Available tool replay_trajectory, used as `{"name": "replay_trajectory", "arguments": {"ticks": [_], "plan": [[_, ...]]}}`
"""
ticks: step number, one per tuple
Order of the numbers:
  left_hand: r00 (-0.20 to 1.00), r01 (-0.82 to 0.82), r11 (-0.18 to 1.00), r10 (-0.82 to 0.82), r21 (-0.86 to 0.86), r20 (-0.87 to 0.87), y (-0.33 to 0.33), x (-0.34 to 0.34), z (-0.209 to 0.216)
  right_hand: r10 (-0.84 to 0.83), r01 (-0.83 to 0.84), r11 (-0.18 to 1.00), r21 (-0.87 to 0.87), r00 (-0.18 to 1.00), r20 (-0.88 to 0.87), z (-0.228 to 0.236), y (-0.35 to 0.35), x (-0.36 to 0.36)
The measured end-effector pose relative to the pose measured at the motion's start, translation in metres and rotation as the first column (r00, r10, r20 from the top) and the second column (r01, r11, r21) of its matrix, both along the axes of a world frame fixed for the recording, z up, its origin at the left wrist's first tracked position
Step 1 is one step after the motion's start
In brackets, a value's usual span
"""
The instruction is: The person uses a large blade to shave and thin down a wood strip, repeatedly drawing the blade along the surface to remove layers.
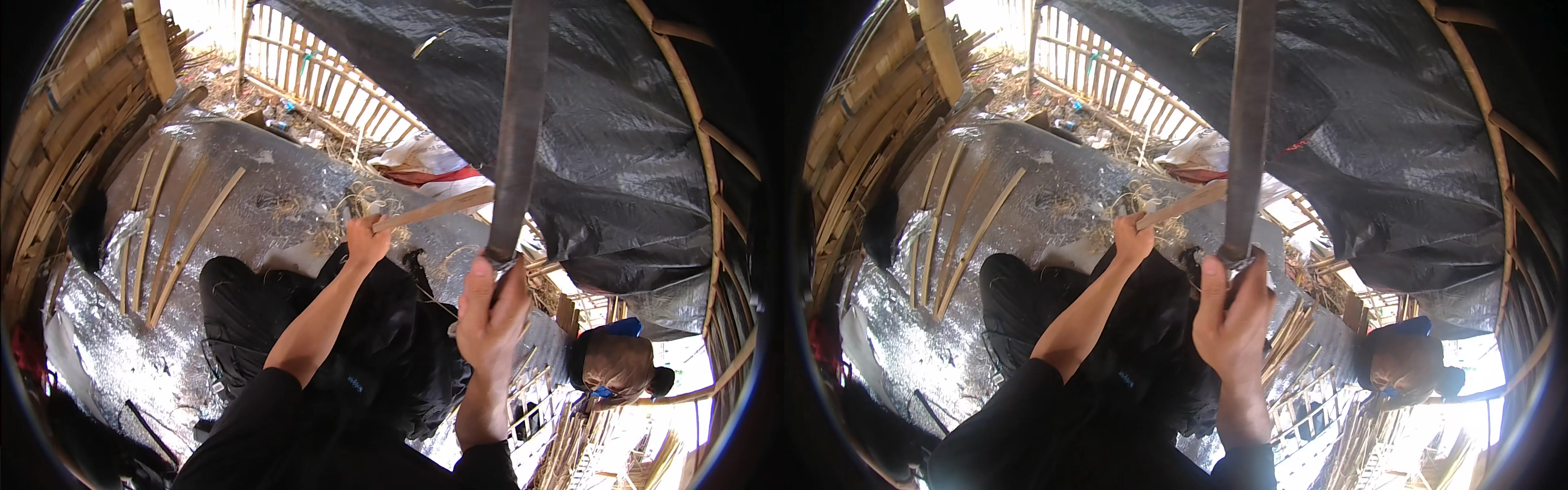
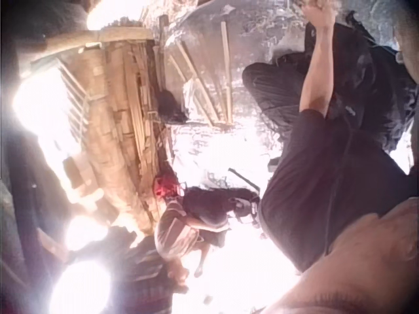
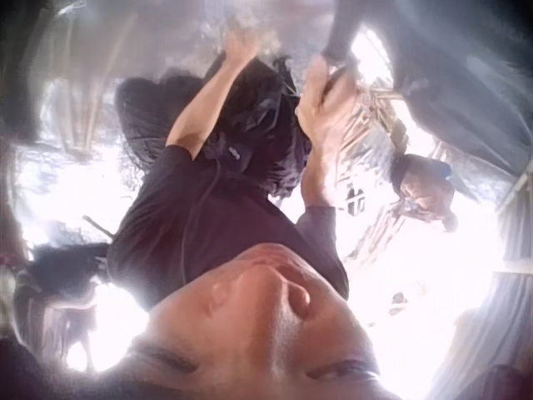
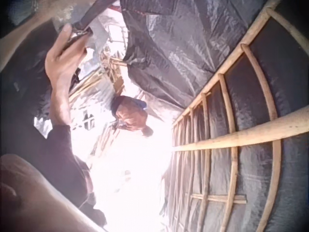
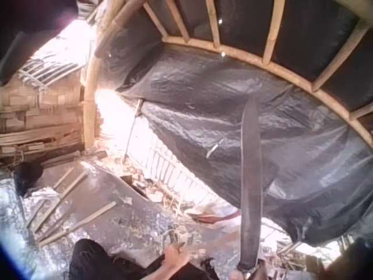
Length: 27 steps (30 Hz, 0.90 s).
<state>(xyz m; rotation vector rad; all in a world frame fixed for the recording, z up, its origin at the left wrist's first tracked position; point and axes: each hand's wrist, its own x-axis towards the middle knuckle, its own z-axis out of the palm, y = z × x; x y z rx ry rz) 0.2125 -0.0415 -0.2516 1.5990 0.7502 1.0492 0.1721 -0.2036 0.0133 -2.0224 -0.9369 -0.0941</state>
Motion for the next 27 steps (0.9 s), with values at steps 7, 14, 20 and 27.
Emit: {"name": "replay_trajectory", "arguments": {"ticks": [7, 14, 20, 27], "plan": [[1.000, -0.021, 1.000, 0.021, -0.003, -0.010, -0.003, -0.004, -0.028, 0.130, -0.110, 0.991, 0.078, 0.937, -0.325, -0.002, 0.002, -0.011], [0.996, -0.050, 0.993, 0.041, 0.105, 0.083, -0.017, 0.006, 0.067, -0.036, 0.042, 0.937, 0.346, 0.999, -0.024, 0.004, -0.012, -0.009], [0.999, 0.053, 0.992, -0.051, 0.111, -0.020, -0.033, -0.004, -0.031, -0.170, 0.171, 0.983, 0.064, 0.985, -0.013, -0.043, -0.020, 0.020], [0.971, -0.029, 0.969, -0.030, 0.244, 0.237, -0.020, 0.063, 0.084, -0.212, 0.163, 0.916, 0.368, 0.972, 0.098, 0.023, -0.015, 0.011]]}}
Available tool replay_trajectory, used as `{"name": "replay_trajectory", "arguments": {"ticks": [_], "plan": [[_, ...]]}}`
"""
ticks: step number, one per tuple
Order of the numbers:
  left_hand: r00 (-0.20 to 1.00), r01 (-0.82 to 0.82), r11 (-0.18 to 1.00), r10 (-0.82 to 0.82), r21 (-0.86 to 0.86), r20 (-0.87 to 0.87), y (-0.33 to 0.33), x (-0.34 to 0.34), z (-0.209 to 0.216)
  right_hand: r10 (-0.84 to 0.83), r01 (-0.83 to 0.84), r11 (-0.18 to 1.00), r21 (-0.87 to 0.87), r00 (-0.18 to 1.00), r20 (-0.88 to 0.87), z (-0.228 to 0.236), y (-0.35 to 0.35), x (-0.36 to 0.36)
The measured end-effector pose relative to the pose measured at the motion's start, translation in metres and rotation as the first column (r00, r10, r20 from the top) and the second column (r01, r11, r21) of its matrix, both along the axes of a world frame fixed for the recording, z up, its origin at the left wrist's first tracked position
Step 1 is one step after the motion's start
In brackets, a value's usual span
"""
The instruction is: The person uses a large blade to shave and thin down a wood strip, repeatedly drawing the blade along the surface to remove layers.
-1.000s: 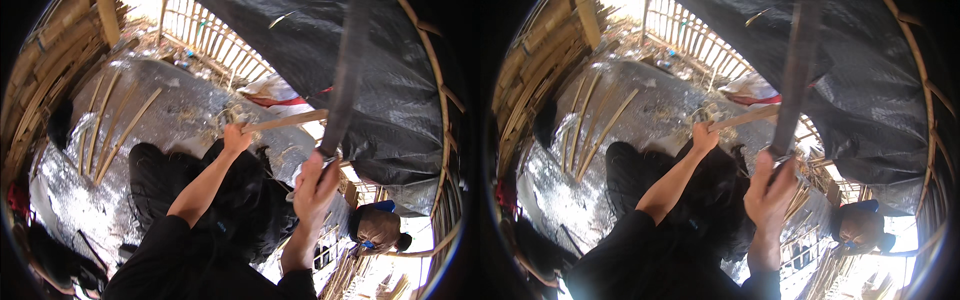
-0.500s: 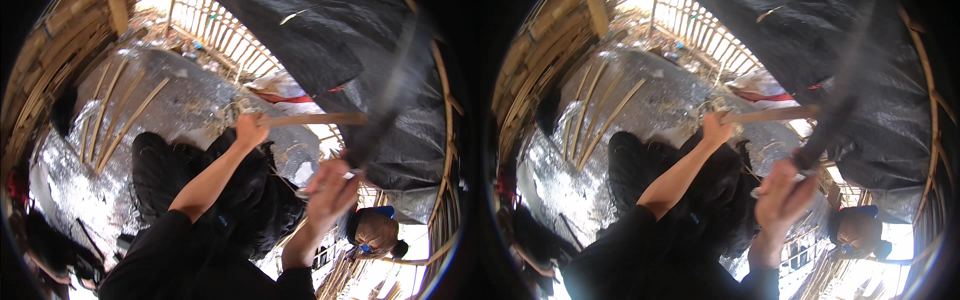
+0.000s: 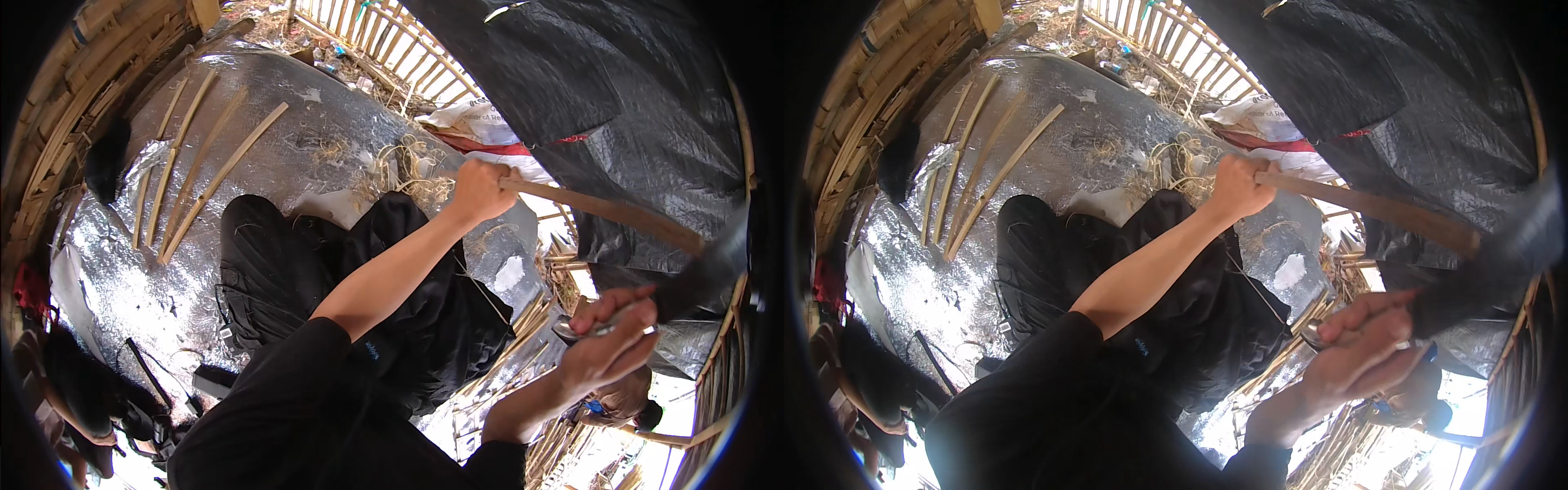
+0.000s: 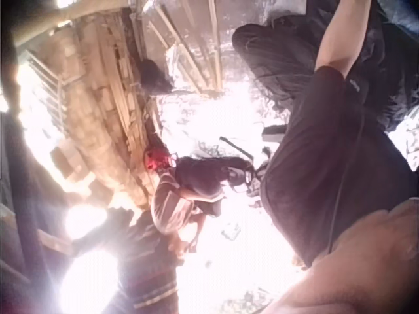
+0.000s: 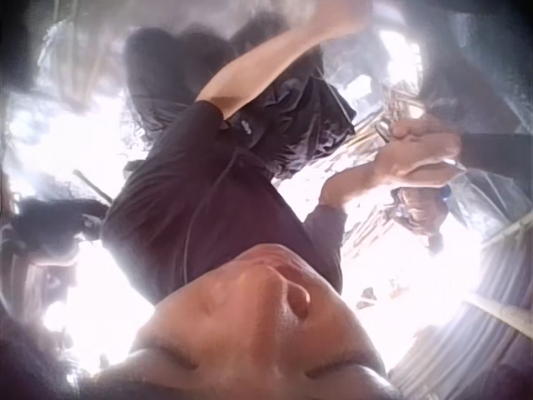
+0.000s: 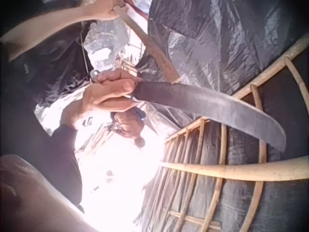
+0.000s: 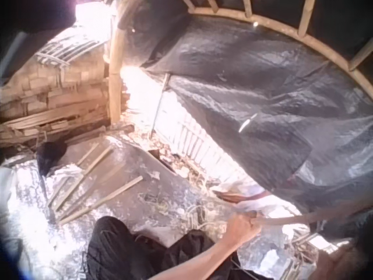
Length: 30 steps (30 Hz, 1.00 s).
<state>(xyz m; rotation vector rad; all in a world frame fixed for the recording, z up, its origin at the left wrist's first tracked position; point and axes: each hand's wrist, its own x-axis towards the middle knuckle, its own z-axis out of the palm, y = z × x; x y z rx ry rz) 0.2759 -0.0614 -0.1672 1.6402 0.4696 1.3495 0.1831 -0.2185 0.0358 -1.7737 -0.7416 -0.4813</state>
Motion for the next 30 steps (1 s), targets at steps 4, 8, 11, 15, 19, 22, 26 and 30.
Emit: {"name": "replay_trajectory", "arguments": {"ticks": [4, 8, 11, 15, 19, 22, 26, 30], "plan": [[0.997, -0.065, 0.978, 0.058, 0.196, 0.042, 0.018, 0.019, -0.005, 0.036, -0.038, 0.996, 0.080, 0.999, 0.025, -0.015, -0.003, 0.008], [0.988, -0.103, 0.971, 0.126, 0.216, -0.094, 0.026, 0.011, -0.111, -0.126, 0.051, 0.893, -0.447, 0.982, -0.138, -0.083, 0.020, 0.035], [0.978, -0.123, 0.986, 0.140, 0.109, -0.155, 0.036, 0.027, -0.105, -0.091, -0.028, 0.938, -0.347, 0.943, -0.321, -0.071, 0.019, 0.040], [0.988, -0.092, 0.995, 0.097, 0.044, -0.120, 0.027, 0.020, -0.046, -0.010, -0.025, 0.993, -0.111, 0.951, -0.308, -0.042, 0.027, 0.039], [0.963, -0.108, 0.989, 0.130, 0.105, -0.238, 0.015, -0.003, -0.064, 0.028, -0.091, 0.966, -0.242, 0.968, -0.250, -0.064, 0.029, 0.040], [0.939, 0.024, 0.987, -0.077, -0.159, -0.336, 0.024, -0.026, -0.121, 0.046, -0.146, 0.887, -0.438, 0.972, -0.232, -0.094, 0.032, 0.051], [0.860, 0.182, 0.918, -0.322, -0.352, -0.396, 0.033, -0.027, -0.106, 0.033, -0.121, 0.856, -0.502, 0.983, -0.180, -0.070, 0.042, 0.047], [0.937, 0.194, 0.980, -0.196, -0.033, -0.289, 0.055, -0.058, -0.117, 0.125, -0.171, 0.826, -0.537, 0.985, -0.122, -0.051, 0.057, 0.038]]}}
